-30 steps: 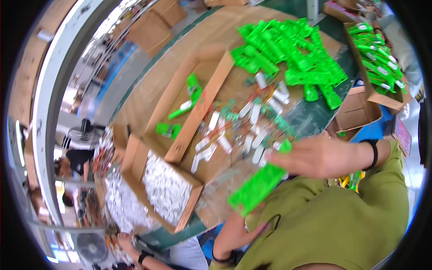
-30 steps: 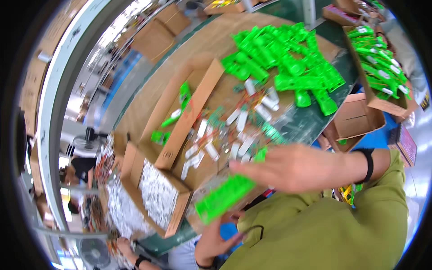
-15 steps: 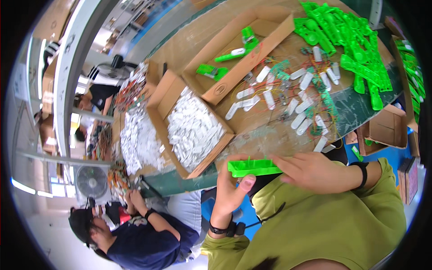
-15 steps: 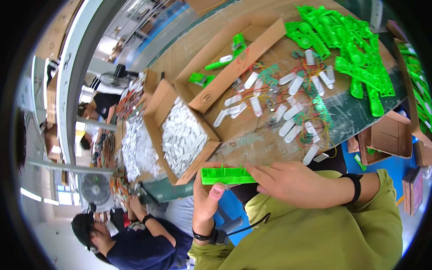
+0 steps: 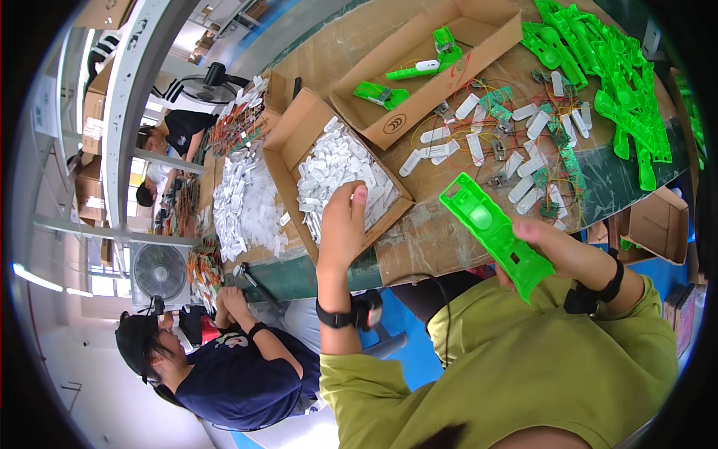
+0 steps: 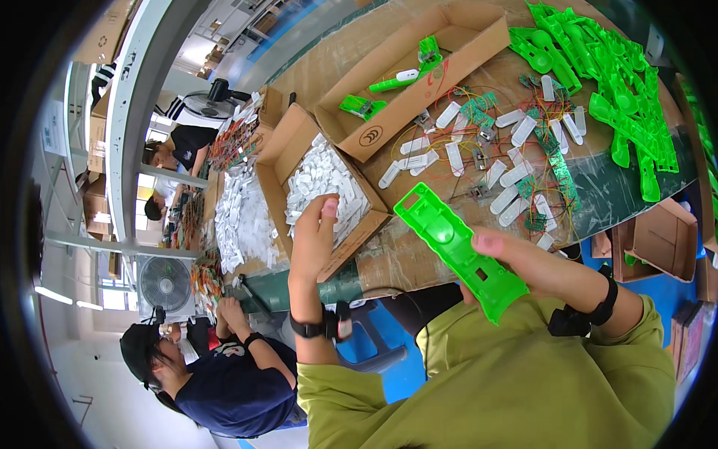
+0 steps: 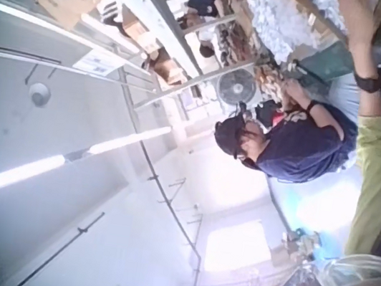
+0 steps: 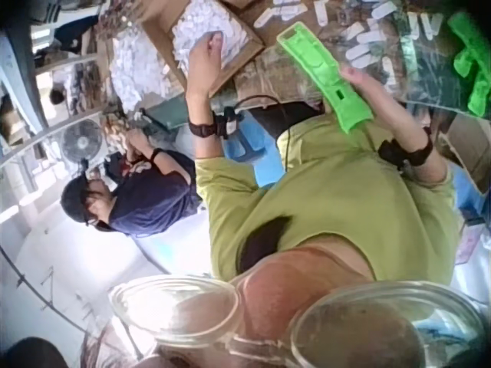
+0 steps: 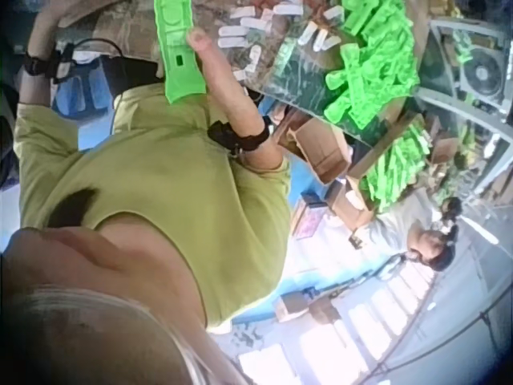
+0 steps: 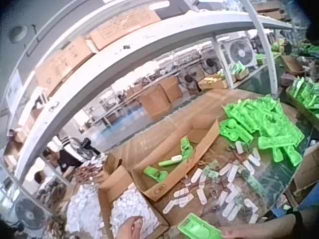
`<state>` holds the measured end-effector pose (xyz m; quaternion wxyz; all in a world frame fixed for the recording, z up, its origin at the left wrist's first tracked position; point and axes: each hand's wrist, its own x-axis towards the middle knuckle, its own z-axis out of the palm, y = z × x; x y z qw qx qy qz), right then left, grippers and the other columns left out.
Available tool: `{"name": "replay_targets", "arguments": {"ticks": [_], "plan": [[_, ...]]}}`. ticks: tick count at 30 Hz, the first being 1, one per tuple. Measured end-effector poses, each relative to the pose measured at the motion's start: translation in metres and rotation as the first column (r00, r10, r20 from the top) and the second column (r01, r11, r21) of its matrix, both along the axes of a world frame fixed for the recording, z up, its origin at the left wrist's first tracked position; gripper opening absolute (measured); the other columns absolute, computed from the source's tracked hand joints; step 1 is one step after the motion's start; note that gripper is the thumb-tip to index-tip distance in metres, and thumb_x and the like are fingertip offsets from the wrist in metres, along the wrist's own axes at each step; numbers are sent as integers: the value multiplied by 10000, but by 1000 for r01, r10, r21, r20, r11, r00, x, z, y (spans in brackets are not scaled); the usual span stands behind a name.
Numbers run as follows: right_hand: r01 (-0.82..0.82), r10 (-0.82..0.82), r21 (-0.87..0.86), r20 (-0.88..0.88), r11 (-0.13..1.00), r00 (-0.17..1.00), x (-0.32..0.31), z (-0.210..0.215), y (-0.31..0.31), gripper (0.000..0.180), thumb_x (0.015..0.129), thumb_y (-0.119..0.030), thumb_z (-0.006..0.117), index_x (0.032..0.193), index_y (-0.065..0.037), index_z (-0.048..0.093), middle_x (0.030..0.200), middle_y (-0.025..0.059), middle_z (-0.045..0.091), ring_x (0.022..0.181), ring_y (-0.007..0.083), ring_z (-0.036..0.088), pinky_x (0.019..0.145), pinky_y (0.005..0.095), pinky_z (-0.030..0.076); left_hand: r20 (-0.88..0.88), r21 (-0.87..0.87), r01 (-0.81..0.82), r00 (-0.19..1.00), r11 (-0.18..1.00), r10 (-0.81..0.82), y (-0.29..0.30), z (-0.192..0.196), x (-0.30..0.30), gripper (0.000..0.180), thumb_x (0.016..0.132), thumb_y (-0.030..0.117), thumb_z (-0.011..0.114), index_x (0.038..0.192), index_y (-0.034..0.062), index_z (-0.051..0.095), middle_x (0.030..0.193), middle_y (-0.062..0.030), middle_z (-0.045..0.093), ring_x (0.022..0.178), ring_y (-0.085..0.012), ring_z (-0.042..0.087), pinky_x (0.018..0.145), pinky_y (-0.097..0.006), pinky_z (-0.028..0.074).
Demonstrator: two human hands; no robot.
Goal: Manual assembly of electronic toy components into plastic housings on a factory line.
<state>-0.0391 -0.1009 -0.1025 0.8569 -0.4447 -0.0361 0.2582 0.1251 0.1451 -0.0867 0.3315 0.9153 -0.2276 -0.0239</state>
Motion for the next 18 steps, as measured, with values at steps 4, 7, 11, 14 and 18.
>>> {"name": "replay_targets", "arguments": {"ticks": [4,7,11,14,18], "plan": [[193,-187,-115,64,974,980,-7,-3,3,427,876,-354,367,1149,-27,385,871,78,525,741,151,556,621,268,459,40,324,3,999,946,-17,9,-33,25,268,749,155,554,964,-3,535,860,-193,563,741,-300,542,669,-358,417],[321,-302,-150,138,935,943,-15,-4,5,415,892,-298,346,1192,-12,354,928,53,504,795,123,526,691,254,430,66,282,-11,998,959,-7,5,-31,25,229,698,112,590,888,-14,570,762,-174,577,690,-299,555,629,-349,427],[485,-422,-177,301,856,855,-10,-5,11,402,897,-261,346,1203,-1,332,933,44,495,793,100,473,710,229,387,46,37,-113,993,993,111,-9,8,-16,173,740,124,594,848,-11,600,680,-123,583,608,-201,571,573,-287,444],[625,-539,-134,388,769,748,-9,-9,6,385,898,-261,341,1178,3,352,885,49,508,774,99,472,689,238,391,-83,-226,26,995,974,-46,-70,14,-71,181,767,128,608,843,-36,598,656,-50,576,581,-78,520,543,-201,424],[781,-518,-284,616,556,593,-8,-8,16,363,892,-260,356,1133,11,366,721,64,528,603,109,505,542,249,410,-35,-359,146,985,922,-170,-100,19,-119,175,751,111,627,822,-42,581,671,-54,571,576,-84,531,534,-200,424]]}}
